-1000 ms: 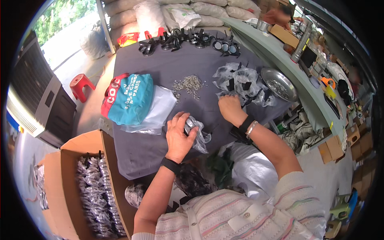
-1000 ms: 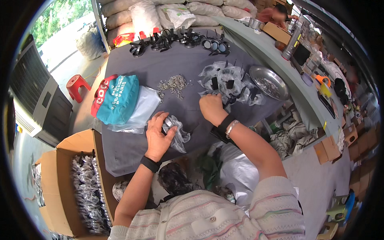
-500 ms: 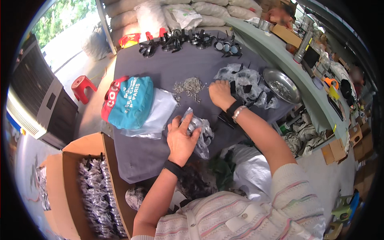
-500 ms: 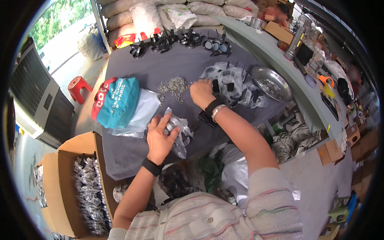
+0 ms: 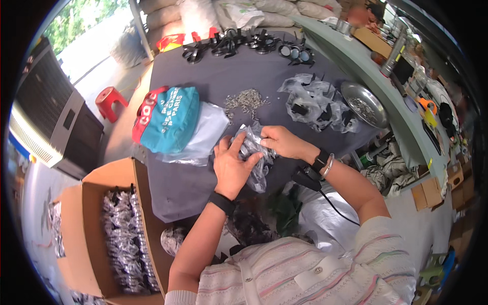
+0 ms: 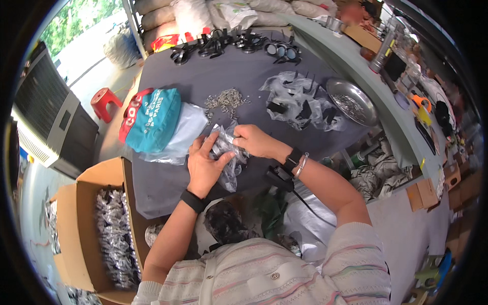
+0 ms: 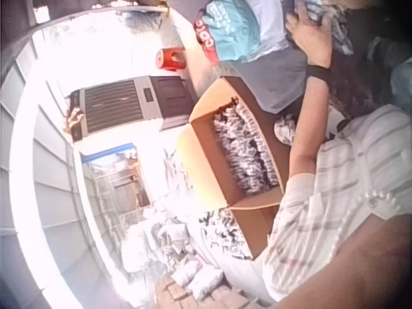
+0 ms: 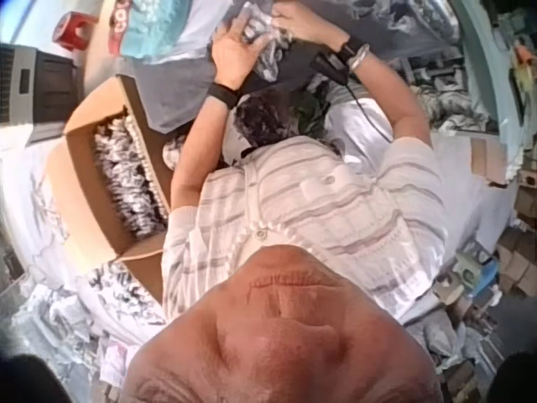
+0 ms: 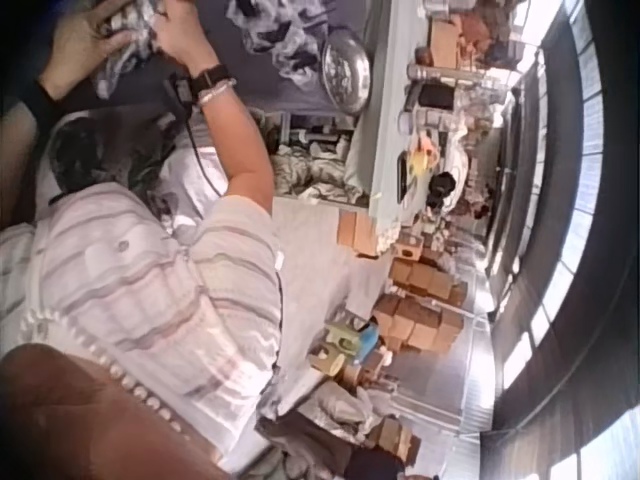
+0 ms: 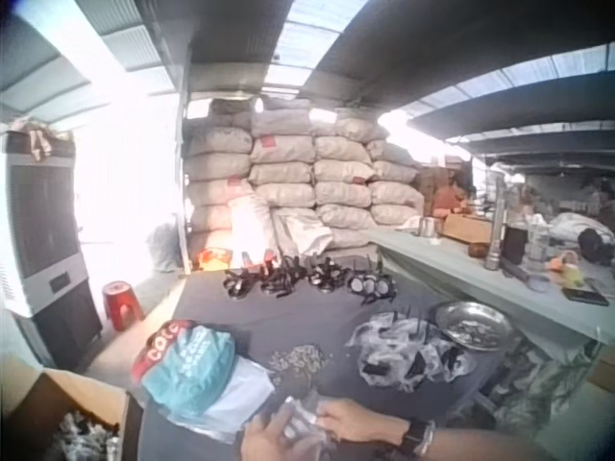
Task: Packing small mechanical or plastic components into plastic bags and placing them into cardboard boxes.
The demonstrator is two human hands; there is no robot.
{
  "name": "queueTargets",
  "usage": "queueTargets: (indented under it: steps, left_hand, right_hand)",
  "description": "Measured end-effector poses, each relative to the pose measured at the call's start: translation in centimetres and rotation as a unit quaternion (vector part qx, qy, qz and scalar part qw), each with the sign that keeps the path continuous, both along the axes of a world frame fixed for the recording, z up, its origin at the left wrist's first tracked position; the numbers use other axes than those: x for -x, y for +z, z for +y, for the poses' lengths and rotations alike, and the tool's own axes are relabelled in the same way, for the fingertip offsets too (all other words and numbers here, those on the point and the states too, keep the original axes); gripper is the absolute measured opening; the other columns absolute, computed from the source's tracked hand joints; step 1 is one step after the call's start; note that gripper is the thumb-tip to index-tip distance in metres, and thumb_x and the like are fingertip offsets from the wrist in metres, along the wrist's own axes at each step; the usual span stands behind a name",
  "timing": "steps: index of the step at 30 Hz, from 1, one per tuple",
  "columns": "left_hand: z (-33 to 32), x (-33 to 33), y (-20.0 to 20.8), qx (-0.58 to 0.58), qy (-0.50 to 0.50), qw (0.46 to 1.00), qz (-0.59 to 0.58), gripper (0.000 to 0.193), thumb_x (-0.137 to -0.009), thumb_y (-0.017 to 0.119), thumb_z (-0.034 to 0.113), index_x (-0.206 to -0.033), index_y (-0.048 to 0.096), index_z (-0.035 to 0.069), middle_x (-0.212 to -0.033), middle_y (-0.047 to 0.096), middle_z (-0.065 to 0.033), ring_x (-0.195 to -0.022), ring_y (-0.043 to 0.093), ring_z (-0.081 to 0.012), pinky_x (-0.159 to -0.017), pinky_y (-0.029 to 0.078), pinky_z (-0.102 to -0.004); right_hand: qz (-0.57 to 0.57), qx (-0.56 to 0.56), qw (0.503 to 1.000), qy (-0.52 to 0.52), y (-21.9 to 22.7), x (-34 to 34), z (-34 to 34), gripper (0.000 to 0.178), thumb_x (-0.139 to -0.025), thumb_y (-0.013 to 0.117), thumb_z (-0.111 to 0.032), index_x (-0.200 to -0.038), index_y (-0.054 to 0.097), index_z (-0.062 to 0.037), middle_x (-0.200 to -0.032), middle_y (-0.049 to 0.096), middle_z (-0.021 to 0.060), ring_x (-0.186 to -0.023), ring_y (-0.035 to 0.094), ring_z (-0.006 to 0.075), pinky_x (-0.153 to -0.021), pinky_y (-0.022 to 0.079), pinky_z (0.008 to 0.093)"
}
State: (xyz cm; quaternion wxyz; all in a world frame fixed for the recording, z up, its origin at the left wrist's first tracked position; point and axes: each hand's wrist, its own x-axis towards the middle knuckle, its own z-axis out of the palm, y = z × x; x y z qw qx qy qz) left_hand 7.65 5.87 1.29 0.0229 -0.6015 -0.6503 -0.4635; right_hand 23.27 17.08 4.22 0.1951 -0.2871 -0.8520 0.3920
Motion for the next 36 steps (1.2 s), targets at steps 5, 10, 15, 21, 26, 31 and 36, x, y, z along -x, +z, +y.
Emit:
queueTargets:
  steps: [5,10,15,21,26,31,36]
  left_hand:
    - [0.3,0.2,0.2,0.033,0.010,0.999,-0.006,0.057,-0.063,0.080,0.027,-0.114,0.062,0.011,-0.110,0.058,-0.0156,-0.098,0.054,-0.0350,-0.083,0.046,-0.0414]
    - [0.3,0.1,0.3,0.032,0.000,0.999,-0.004,0.058,-0.062,0.080,0.024,-0.116,0.062,0.013,-0.107,0.060,-0.0125,-0.097,0.056,-0.0327,-0.083,0.047,-0.0397]
    - [0.5,0.2,0.6,0.061,-0.008,0.998,0.023,0.060,-0.063,0.079,0.024,-0.120,0.061,0.016,-0.106,0.060,-0.0142,-0.094,0.058,-0.0331,-0.082,0.048,-0.0395]
    - [0.5,0.2,1.2,0.070,-0.005,0.997,0.034,0.059,-0.065,0.077,0.026,-0.120,0.060,0.017,-0.105,0.060,-0.0152,-0.094,0.057,-0.0344,-0.082,0.047,-0.0403]
    - [0.6,0.0,0.9,0.062,-0.007,0.998,0.032,0.058,-0.065,0.077,0.027,-0.120,0.060,0.017,-0.105,0.060,-0.0156,-0.094,0.057,-0.0356,-0.081,0.048,-0.0412]
    - [0.5,0.2,1.1,0.061,-0.010,0.998,0.025,0.057,-0.066,0.077,0.027,-0.120,0.060,0.019,-0.105,0.060,-0.0156,-0.094,0.056,-0.0360,-0.080,0.048,-0.0418]
    - [0.4,0.5,0.9,0.064,-0.007,0.998,0.022,0.057,-0.065,0.077,0.028,-0.118,0.061,0.019,-0.099,0.059,-0.0144,-0.090,0.056,-0.0357,-0.077,0.048,-0.0423]
  right_hand:
    - [0.025,-0.049,0.998,0.038,-0.3,0.7,0.6,0.014,-0.087,0.057,-0.010,-0.082,0.049,0.0006,-0.069,0.046,0.0017,-0.066,0.041,0.0099,-0.061,0.040,0.0297]
    - [0.037,-0.010,0.999,0.038,-1.0,1.4,1.1,0.017,-0.085,0.057,-0.009,-0.078,0.048,0.0028,-0.066,0.049,0.0125,-0.061,0.047,0.0189,-0.059,0.041,0.0350]
    - [0.086,-0.004,0.996,0.024,-1.9,1.6,0.6,0.021,-0.089,0.052,-0.015,-0.077,0.048,0.0022,-0.068,0.049,0.0112,-0.063,0.048,0.0204,-0.061,0.041,0.0359]
    - [-0.173,-0.498,0.826,-0.202,-0.4,1.6,3.4,0.027,-0.090,0.054,-0.025,-0.082,0.061,-0.0002,-0.077,0.063,0.0121,-0.072,0.061,0.0269,-0.065,0.046,0.0410]
    - [-0.466,-0.262,0.827,-0.174,0.4,1.1,6.2,0.031,-0.081,0.064,-0.034,-0.089,0.071,-0.0050,-0.094,0.068,0.0151,-0.091,0.065,0.0300,-0.076,0.050,0.0436]
    - [-0.485,-0.222,0.834,-0.142,1.1,0.0,9.1,0.026,-0.076,0.068,-0.022,-0.091,0.070,-0.0015,-0.097,0.067,0.0178,-0.094,0.064,0.0340,-0.076,0.052,0.0404]
    - [-0.513,-0.231,0.818,-0.121,1.8,0.1,8.1,0.020,-0.067,0.061,0.005,-0.086,0.069,0.0044,-0.095,0.065,0.0230,-0.092,0.065,0.0344,-0.075,0.053,0.0389]
